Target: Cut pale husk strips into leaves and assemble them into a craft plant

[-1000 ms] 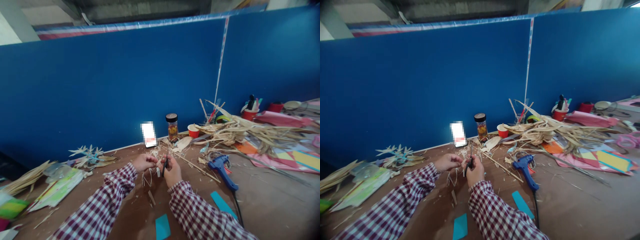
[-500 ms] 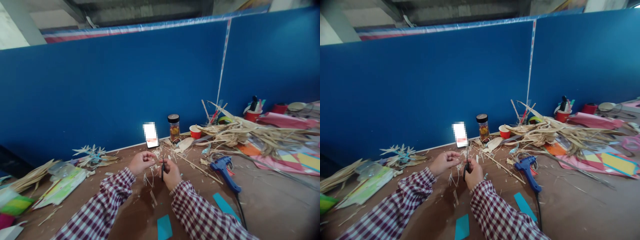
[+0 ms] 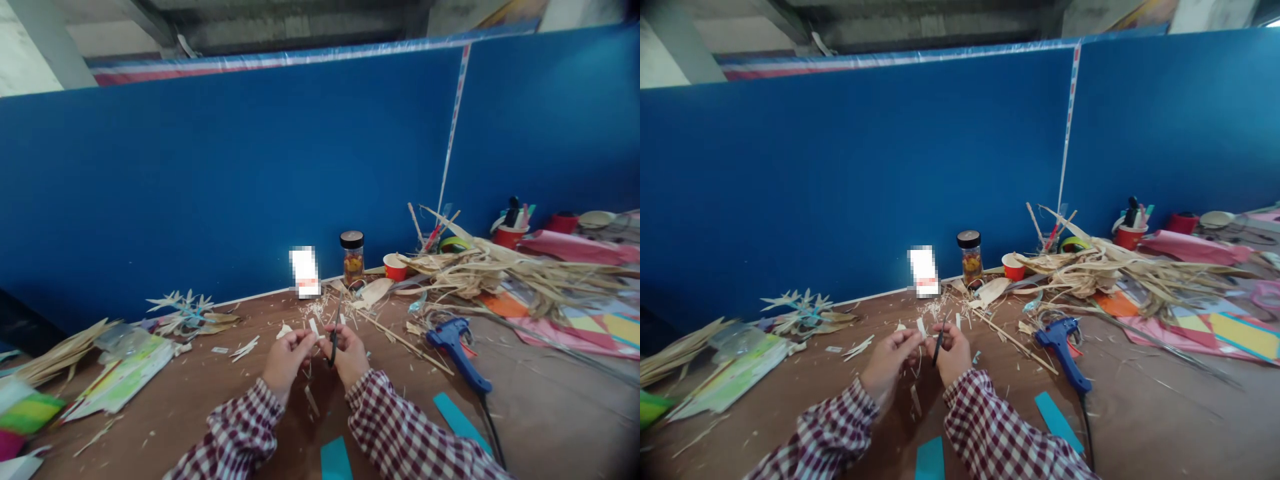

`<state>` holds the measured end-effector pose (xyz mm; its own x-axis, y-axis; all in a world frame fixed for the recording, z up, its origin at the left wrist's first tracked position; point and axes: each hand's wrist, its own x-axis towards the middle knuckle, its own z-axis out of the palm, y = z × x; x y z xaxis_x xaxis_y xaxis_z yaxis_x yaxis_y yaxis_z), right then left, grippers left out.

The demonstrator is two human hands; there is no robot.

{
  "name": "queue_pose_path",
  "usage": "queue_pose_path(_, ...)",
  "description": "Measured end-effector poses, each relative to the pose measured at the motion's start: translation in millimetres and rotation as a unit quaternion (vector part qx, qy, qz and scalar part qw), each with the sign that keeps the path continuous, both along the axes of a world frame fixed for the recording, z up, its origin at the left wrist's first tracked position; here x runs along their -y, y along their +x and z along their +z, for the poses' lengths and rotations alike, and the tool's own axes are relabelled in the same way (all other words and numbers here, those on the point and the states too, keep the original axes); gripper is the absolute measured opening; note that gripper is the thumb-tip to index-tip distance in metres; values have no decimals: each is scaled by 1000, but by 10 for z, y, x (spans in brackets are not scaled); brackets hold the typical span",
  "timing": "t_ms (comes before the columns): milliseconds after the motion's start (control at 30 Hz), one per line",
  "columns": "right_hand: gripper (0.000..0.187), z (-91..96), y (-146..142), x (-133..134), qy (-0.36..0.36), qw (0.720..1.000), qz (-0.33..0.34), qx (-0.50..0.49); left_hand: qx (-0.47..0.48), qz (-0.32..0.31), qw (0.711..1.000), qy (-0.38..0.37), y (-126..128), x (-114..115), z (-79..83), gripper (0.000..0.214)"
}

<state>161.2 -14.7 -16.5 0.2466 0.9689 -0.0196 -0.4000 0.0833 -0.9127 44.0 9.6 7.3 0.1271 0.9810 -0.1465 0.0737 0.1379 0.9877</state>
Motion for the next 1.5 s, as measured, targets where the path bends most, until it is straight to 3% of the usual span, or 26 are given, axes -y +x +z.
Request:
queue_pose_path(167,41,-30,-18,22,-9,999,45,-7,57,22,998,-12,5,119,-163,32)
queue_pose_path(500,38,-2,-88,78,5,998,69,0,142,30,985,-91,-61,164,-98,33)
queue_pose_path(767,37,-27,-84,68,-21,997,68,28,133,14,988,-80,-128,126,-206,29)
queue_pose_path(900,38,-66,-86,57,-22,996,71,45,151,31,986,-70,-173,26,-142,26)
queue_pose_path(1067,38,-35,-133,126,-17,984,163,67,212,68,973,-65,-281,-73,-9,22)
queue_pose_path(1233,43,20,-150,196,-16,965,242,103,232,68,968,-70,-357,-92,1,20)
queue_pose_path(1500,45,-69,-110,198,-24,950,285,124,246,50,963,-95,-337,-67,-4,24)
